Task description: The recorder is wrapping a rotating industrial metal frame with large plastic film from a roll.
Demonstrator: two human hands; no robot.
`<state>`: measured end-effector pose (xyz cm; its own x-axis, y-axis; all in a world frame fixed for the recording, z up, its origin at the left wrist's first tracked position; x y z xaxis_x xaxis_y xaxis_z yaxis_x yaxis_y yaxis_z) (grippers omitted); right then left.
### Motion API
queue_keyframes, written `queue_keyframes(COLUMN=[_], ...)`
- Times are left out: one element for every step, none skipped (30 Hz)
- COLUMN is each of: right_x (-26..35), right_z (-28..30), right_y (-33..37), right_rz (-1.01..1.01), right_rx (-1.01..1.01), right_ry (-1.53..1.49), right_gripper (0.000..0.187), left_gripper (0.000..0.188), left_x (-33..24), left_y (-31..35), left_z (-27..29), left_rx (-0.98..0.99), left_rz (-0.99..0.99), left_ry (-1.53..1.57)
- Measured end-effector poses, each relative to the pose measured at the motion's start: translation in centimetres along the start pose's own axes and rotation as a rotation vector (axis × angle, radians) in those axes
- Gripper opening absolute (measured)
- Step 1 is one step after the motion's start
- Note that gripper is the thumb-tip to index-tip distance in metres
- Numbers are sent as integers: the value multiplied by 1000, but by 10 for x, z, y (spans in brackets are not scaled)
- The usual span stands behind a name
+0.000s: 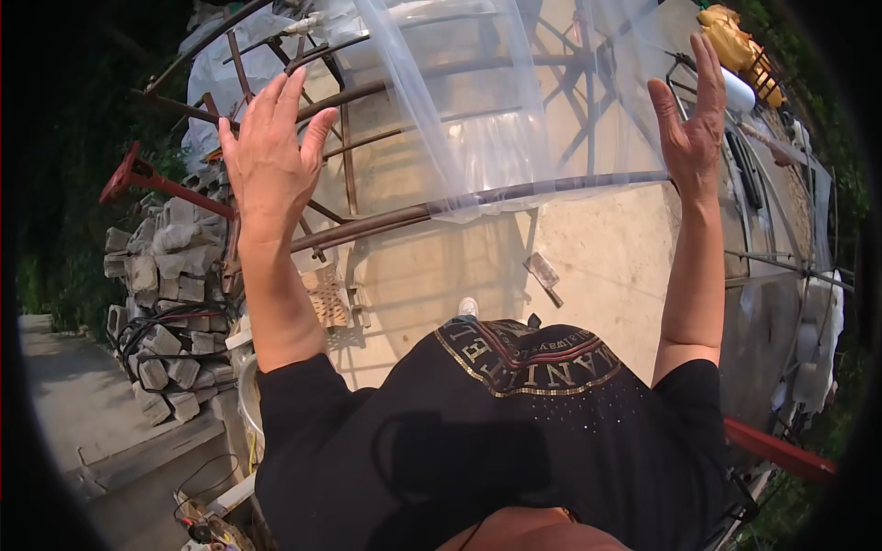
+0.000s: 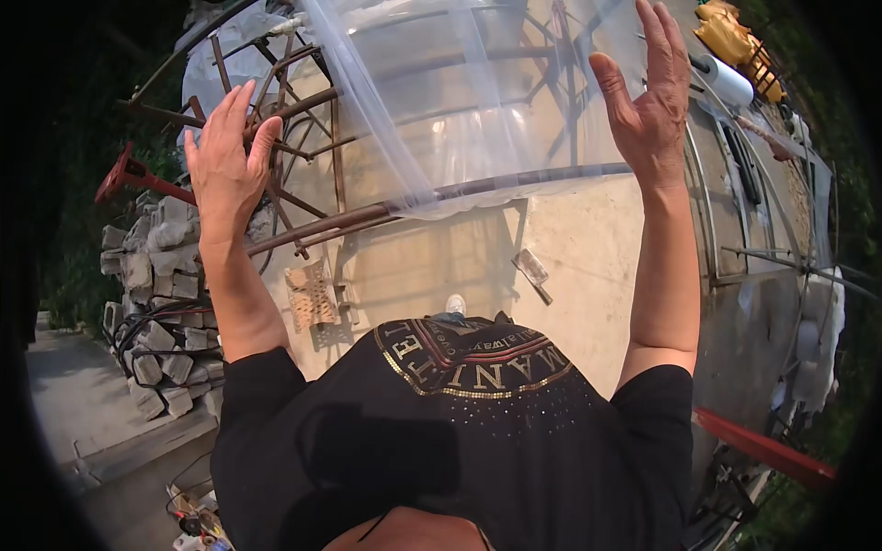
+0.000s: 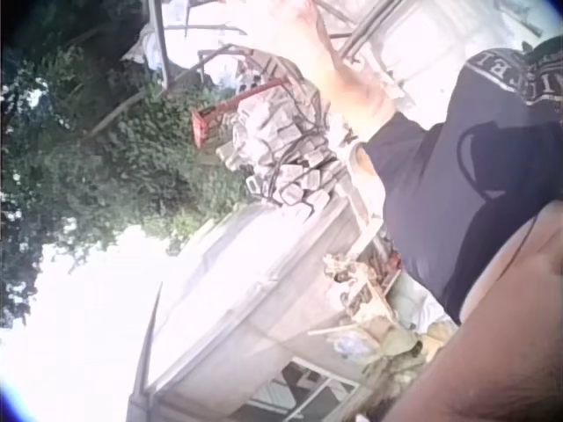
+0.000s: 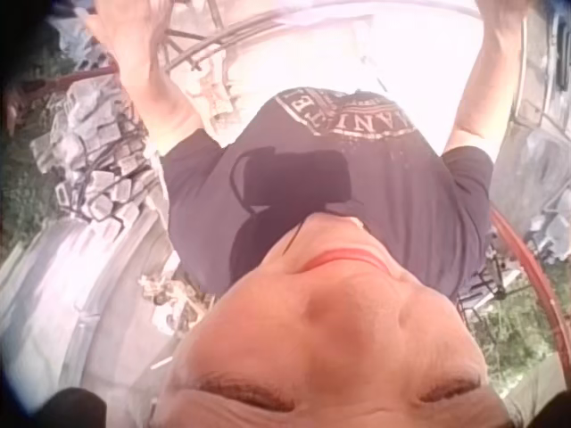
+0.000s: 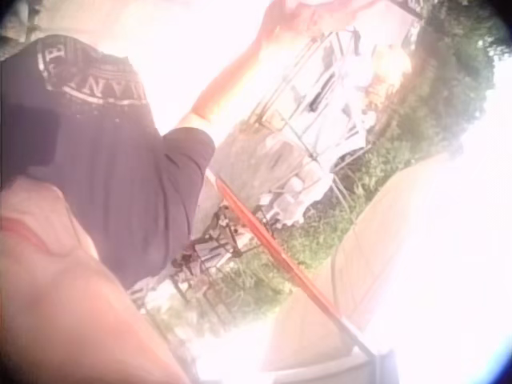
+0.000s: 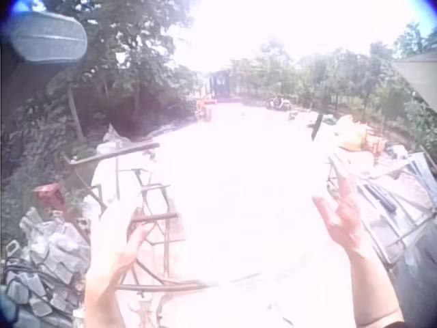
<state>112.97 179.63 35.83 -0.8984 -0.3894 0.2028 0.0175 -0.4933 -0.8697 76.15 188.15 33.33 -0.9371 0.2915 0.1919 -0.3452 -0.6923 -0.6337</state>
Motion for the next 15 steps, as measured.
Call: queue_keyframes(right_x=[6, 6, 2, -1, -8, -16, -29, -43, -60, -72, -85, -91, -96, -102, -105], right_z=[16, 29, 38, 47, 51, 56, 53, 51, 49, 46, 41, 38, 38, 36, 35], right_y=[15, 33, 54, 82, 104, 123, 149, 172, 196, 218, 239, 250, 259, 267, 272], right_rz=[-25, -51, -63, -84, -162, -239, -368, -503, -652, -740, -825, -833, -839, -853, -868], right_rx=[0, -2, -18, -27, -48, -70, -77, -82, -66, -25, 19, 80, 81, 118, 154], right_ry=[-1, 8, 67, 129, 134, 142, 112, 77, 47, 48, 44, 52, 53, 39, 28], right_gripper=[55, 53, 51, 49, 49, 48, 49, 50, 52, 53, 55, 56, 56, 56, 56], left_gripper=[53, 54, 54, 55, 55, 56, 58, 59, 66, 71, 75, 82, 83, 84, 85], left_x=[-18, -32, -41, -47, -50, -54, -58, -60, -63, -70, -77, -85, -91, -96, -98], left_y=[15, 29, 43, 60, 75, 85, 101, 116, 127, 134, 142, 143, 143, 143, 140], left_z=[18, 29, 37, 39, 42, 45, 29, 15, -6, -27, -48, -60, -61, -59, -61], left_rx=[106, 142, 125, 54, -20, -76, -85, -90, 0, 103, 205, 300, 247, 194, 239], left_rz=[-65, -115, -97, -53, 2, 17, 66, 113, 161, 180, 201, 195, 168, 140, 98], left_ry=[77, 27, 29, 96, 147, 187, 215, 238, 267, 287, 302, 302, 222, 141, 77])
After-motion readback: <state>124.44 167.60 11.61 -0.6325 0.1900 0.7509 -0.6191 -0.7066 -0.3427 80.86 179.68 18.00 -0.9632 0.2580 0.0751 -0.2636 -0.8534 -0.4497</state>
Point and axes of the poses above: each hand's wrist, its own y-axis away from the middle knuckle, its own z-axis out of the back of the hand, x = y × z, the point moved 5 cm from there along -y, towards the middle knuckle, and after that the axes turned 6 degrees about -y, right-handed, at the moved point
